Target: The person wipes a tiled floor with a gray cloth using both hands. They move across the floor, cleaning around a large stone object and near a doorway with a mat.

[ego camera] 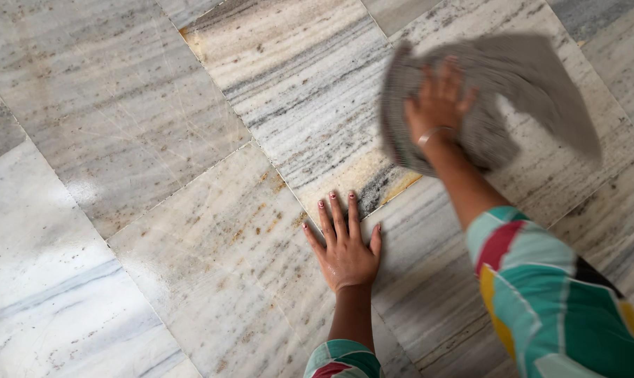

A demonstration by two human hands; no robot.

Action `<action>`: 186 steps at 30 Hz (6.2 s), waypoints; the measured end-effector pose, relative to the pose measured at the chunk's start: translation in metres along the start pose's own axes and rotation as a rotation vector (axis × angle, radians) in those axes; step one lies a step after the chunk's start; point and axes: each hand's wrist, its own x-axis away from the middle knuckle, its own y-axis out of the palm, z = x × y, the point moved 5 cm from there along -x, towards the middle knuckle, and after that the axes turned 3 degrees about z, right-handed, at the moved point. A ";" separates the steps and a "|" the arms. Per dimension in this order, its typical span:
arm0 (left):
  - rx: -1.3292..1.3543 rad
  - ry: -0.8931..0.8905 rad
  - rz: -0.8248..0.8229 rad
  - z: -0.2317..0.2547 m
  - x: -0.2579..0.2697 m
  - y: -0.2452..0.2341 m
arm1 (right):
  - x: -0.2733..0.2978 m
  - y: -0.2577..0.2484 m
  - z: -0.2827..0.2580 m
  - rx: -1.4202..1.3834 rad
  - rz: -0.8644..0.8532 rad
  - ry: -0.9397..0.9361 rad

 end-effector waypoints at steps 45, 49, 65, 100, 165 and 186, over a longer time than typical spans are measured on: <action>-0.069 -0.011 -0.066 -0.002 -0.002 0.019 | 0.408 0.043 0.407 -0.001 0.038 1.570; -0.074 -0.022 -0.078 -0.002 -0.001 0.016 | 0.401 0.066 0.398 0.021 0.099 1.380; 0.368 -0.009 0.261 -0.025 0.018 0.003 | 0.225 -0.027 -0.101 -0.023 0.003 -0.588; 0.443 0.719 -0.573 0.370 0.156 0.028 | 0.534 -0.105 0.467 -0.510 -0.225 0.366; 0.046 0.717 -0.146 0.441 0.032 0.186 | 0.160 0.005 0.543 -0.014 -0.026 0.762; -0.140 0.844 -0.614 0.685 -0.062 0.328 | 0.152 0.041 0.813 -0.144 0.285 0.477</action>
